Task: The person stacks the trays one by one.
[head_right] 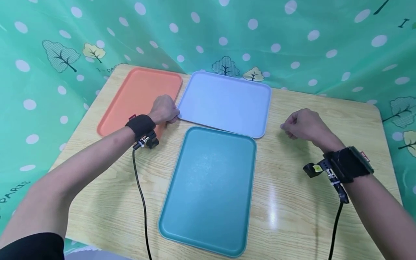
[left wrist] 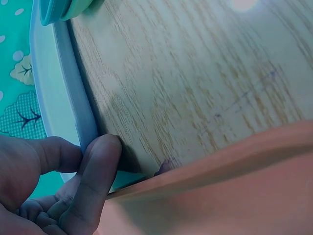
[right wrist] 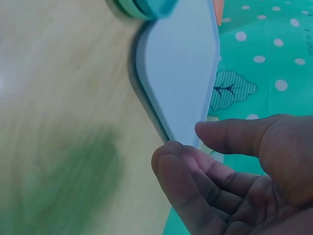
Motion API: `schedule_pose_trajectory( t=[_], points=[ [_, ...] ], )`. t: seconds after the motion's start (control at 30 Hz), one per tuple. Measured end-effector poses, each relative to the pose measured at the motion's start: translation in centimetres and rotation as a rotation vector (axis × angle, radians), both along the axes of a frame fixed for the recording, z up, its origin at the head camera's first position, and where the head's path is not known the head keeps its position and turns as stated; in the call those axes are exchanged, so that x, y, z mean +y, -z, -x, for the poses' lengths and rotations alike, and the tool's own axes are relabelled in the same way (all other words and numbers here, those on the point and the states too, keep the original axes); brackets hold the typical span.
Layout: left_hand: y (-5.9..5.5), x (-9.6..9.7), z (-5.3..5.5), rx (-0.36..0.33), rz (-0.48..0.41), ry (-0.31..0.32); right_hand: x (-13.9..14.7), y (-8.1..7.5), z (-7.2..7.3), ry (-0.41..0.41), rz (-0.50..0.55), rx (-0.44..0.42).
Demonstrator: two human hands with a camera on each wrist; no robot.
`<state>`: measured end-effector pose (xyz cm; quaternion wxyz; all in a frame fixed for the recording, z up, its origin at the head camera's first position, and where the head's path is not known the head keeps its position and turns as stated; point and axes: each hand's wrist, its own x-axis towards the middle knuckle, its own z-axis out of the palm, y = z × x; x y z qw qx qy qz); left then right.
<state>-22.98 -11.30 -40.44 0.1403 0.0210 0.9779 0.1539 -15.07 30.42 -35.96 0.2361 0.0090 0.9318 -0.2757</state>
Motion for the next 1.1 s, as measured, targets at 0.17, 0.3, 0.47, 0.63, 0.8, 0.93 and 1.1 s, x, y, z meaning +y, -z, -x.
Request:
schedule_pose_trajectory(
  t=[0.17,0.3,0.47,0.63,0.8,0.93,1.1],
  points=[
    [0.0,-0.1,0.2,0.0,0.012,-0.004,0.1,-0.6,2.1,-0.003,-0.045,0.017],
    [0.0,-0.1,0.2,0.02,0.026,-0.009,0.3,-1.0,4.0,-0.015,-0.07,0.03],
    [0.1,-0.1,0.2,0.016,0.046,-0.003,0.2,-1.3,6.0,-0.034,-0.093,0.039],
    [0.1,-0.1,0.2,0.023,0.05,0.013,-0.2,-1.2,7.5,-0.076,-0.146,0.09],
    [0.1,-0.1,0.3,0.018,0.017,-0.002,-0.6,-0.6,8.8,-0.074,-0.187,0.098],
    [0.1,-0.1,0.3,0.002,0.029,-0.014,-1.1,0.5,9.6,-0.046,-0.191,0.084],
    [0.1,-0.1,0.3,-0.015,0.05,-0.019,-1.5,2.0,10.3,-0.006,-0.207,0.092]
  ],
)
